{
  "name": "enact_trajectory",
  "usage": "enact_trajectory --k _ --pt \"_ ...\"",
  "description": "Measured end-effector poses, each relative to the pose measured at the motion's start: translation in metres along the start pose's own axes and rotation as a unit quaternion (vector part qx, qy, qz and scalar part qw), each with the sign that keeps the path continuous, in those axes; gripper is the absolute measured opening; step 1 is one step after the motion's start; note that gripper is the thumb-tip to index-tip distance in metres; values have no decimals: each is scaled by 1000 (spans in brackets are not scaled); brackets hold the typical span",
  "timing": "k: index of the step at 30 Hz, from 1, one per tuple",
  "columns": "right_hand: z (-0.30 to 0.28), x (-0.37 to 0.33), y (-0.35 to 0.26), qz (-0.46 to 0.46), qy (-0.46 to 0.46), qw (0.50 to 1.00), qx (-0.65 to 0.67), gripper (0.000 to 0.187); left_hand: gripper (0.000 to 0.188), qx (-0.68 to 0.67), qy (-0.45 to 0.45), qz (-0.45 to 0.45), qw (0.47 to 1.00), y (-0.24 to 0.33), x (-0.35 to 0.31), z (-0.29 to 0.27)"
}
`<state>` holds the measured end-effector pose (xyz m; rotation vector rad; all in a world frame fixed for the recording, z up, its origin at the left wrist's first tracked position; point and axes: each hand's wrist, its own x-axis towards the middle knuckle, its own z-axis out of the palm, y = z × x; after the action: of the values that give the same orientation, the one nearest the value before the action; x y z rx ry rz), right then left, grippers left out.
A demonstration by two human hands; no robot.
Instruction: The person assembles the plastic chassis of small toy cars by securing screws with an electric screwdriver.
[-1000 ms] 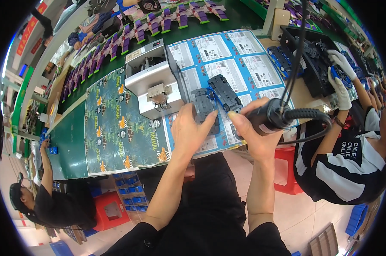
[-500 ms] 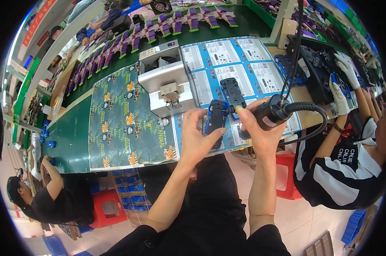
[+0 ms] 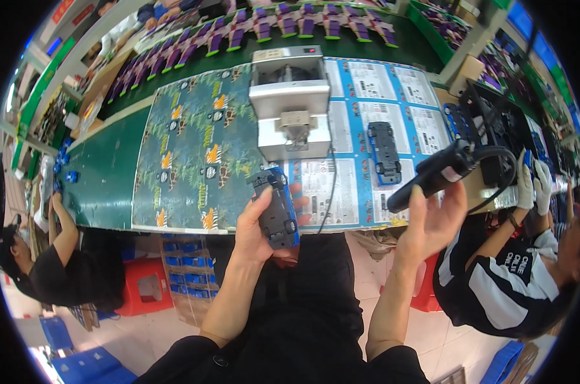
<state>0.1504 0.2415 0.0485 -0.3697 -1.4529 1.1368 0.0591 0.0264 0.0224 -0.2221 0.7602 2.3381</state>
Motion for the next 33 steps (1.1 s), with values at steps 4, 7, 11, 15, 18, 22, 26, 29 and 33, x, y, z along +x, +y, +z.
enact_trajectory --k 4,7,11,15,18,22,26,29,33 --pt "-4 -21 -22 -227 40 969 -84 45 31 124 -20 25 992 -1 -8 -14" --pt "16 -42 -41 -161 -287 941 -81 33 36 232 -23 30 972 -5 -15 -22" --pt "74 -53 -36 -76 -380 917 -93 18 37 281 -60 53 956 -6 -22 -24" --pt "81 -57 -25 17 -432 900 -54 12 38 290 -88 69 951 -9 -22 -25" --pt "81 -58 -22 71 -441 894 -38 11 39 282 -93 53 953 -9 -21 -29" --pt "83 -59 -16 145 -443 885 -11 14 43 301 -101 31 948 -6 -20 -30" --pt "80 -59 -10 152 -434 888 -22 14 44 265 -100 5 959 -6 -19 -30" --pt "78 -60 -3 168 -422 890 -32 14 44 228 -98 -28 968 -6 -19 -28" --pt "77 -64 -1 183 -396 900 -7 14 39 207 -74 -34 975 -7 -19 -28"
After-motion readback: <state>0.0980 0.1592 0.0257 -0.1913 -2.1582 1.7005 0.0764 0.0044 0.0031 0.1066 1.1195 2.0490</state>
